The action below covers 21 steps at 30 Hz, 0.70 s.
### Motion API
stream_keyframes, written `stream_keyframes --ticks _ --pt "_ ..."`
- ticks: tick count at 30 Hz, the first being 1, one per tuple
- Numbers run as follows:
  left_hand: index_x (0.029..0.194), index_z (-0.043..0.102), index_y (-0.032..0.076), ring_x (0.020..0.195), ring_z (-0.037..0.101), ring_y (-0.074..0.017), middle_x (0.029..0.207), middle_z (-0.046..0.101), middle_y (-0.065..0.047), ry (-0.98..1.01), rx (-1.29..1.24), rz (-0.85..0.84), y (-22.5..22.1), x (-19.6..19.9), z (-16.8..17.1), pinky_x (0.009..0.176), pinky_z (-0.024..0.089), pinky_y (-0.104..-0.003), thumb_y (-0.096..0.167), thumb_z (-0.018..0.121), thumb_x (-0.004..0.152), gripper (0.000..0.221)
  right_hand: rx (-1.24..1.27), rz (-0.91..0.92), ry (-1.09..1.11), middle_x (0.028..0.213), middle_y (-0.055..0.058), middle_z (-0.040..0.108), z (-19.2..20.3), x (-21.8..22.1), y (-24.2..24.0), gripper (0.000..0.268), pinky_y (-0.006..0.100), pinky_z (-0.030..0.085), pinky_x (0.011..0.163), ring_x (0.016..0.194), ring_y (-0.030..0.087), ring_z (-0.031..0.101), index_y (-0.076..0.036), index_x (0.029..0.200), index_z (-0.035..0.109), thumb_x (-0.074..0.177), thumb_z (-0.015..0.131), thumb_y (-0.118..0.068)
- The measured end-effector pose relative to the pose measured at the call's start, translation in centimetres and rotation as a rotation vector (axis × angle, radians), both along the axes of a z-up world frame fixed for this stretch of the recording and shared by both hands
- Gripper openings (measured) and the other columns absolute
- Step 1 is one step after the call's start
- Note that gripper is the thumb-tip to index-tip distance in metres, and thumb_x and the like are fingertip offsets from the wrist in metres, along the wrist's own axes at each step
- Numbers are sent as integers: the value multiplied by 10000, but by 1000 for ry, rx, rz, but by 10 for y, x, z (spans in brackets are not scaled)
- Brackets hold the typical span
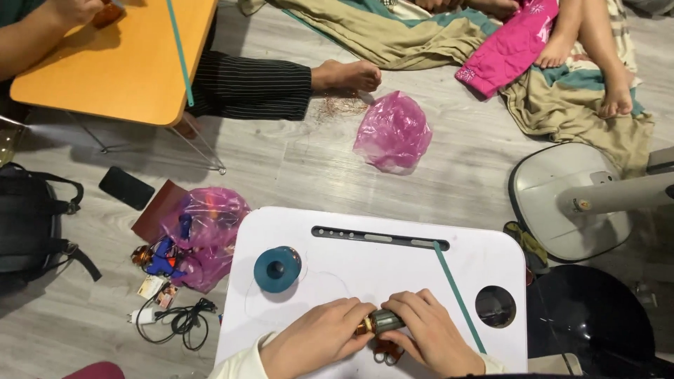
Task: Winding copper wire and assembling components onto a small motor armature.
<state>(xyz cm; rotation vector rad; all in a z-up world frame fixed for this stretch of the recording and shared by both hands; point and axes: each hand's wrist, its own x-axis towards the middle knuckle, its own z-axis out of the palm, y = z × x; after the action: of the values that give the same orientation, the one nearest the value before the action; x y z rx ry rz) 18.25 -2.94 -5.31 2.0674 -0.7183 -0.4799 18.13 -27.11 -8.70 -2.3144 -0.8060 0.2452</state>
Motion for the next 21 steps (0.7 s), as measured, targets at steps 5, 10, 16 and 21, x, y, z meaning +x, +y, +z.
stream_keyframes --ticks 5,10,16,21 --pt "1096 635 51 1024 613 -235 1096 674 -100 -71 -46 36 -3 -1 -33 913 487 -365 282 598 974 264 24 -99 208 1025 36 704 -6 0 -1 394 275 514 742 824 155 612 -117 1119 679 892 658 -438" --pt "882 654 83 814 676 -191 871 723 -49 -155 -223 143 -7 11 -48 834 503 -312 176 782 837 165 107 -105 193 967 45 731 0 16 0 360 296 549 721 782 172 672 -93 1075 695 862 707 -383" --pt "1105 638 62 872 629 -246 959 678 -79 -3 -159 238 -4 3 -64 811 522 -351 180 800 798 367 115 -207 217 950 74 729 -17 15 1 433 313 572 668 728 222 690 -54 1054 697 713 830 -285" --pt "1024 641 46 767 673 -292 877 690 -106 104 -244 290 -9 1 -87 727 530 -389 98 830 750 337 163 -173 216 956 114 694 -41 8 -7 455 359 567 606 689 259 685 -3 1101 658 760 810 -263"
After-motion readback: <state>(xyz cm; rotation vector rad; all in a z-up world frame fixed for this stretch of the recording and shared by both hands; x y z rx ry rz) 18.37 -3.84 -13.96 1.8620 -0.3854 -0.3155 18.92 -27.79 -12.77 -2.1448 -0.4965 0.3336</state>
